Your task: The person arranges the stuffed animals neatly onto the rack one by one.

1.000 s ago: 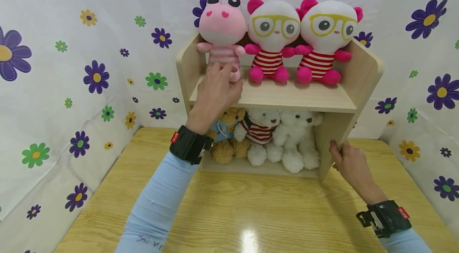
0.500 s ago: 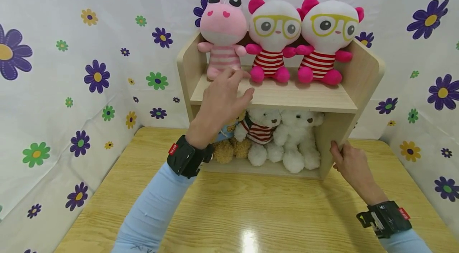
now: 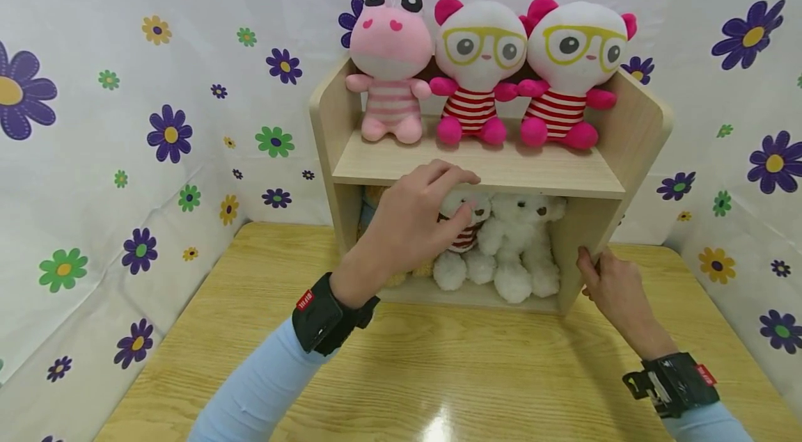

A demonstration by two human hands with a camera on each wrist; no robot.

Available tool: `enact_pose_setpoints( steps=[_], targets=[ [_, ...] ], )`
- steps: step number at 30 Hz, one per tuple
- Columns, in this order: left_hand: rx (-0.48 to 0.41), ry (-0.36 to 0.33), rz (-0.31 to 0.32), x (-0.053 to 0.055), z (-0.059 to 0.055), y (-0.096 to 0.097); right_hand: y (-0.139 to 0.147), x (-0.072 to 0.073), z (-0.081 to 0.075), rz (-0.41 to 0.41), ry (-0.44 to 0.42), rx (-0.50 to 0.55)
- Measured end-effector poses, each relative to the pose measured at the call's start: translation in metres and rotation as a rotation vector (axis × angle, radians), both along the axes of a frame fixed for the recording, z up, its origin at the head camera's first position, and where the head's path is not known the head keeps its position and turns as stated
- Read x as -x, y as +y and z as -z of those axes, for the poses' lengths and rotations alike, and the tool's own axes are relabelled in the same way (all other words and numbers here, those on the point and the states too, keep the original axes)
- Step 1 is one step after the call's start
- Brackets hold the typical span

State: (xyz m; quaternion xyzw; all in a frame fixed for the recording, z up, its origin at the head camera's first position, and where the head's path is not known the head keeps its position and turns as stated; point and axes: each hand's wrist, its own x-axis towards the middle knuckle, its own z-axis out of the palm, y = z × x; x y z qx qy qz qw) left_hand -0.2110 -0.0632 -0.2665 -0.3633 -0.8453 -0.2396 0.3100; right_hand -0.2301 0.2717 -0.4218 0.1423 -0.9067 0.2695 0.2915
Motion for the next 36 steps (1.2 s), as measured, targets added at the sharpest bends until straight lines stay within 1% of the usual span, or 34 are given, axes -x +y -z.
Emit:
enact_pose_setpoints(
  steps=[3, 5, 8, 10, 13, 16, 21, 24, 25, 28, 31, 36],
  targets=[
    [0.015, 0.039, 0.043, -0.007, 0.009, 0.002, 0.001, 0.000, 0.001, 0.005, 0.005, -0.003],
    [0.023, 0.049, 0.064, -0.011, 0.015, 0.002, 0.002, 0.000, 0.001, 0.003, 0.021, -0.007],
    [0.033, 0.046, 0.084, -0.015, 0.025, 0.001, 0.002, 0.001, 0.001, -0.001, 0.040, -0.015],
    [0.040, 0.031, 0.086, -0.017, 0.033, 0.000, 0.003, 0.001, 0.001, -0.006, 0.050, -0.018],
    [0.059, 0.008, 0.077, -0.020, 0.047, -0.005, 0.003, 0.000, 0.001, -0.007, 0.043, -0.019],
    [0.082, -0.018, 0.046, -0.022, 0.062, -0.014, 0.003, 0.000, 0.001, -0.007, 0.032, -0.014],
    [0.077, -0.067, -0.005, -0.021, 0.088, -0.039, 0.001, 0.002, 0.002, -0.007, 0.036, -0.008],
    [0.055, -0.116, -0.028, -0.022, 0.105, -0.058, -0.001, 0.003, 0.002, -0.009, 0.040, -0.007],
    [0.049, -0.137, -0.043, -0.023, 0.110, -0.065, -0.001, 0.003, 0.002, -0.010, 0.039, -0.007],
    [0.049, -0.198, -0.114, -0.027, 0.125, -0.087, -0.002, 0.002, 0.002, -0.010, 0.031, -0.004],
    [0.053, -0.234, -0.214, -0.032, 0.138, -0.109, -0.001, 0.002, 0.001, -0.012, 0.029, -0.008],
    [0.048, -0.267, -0.357, -0.037, 0.152, -0.142, 0.000, 0.003, -0.001, -0.003, 0.018, -0.023]
  ],
)
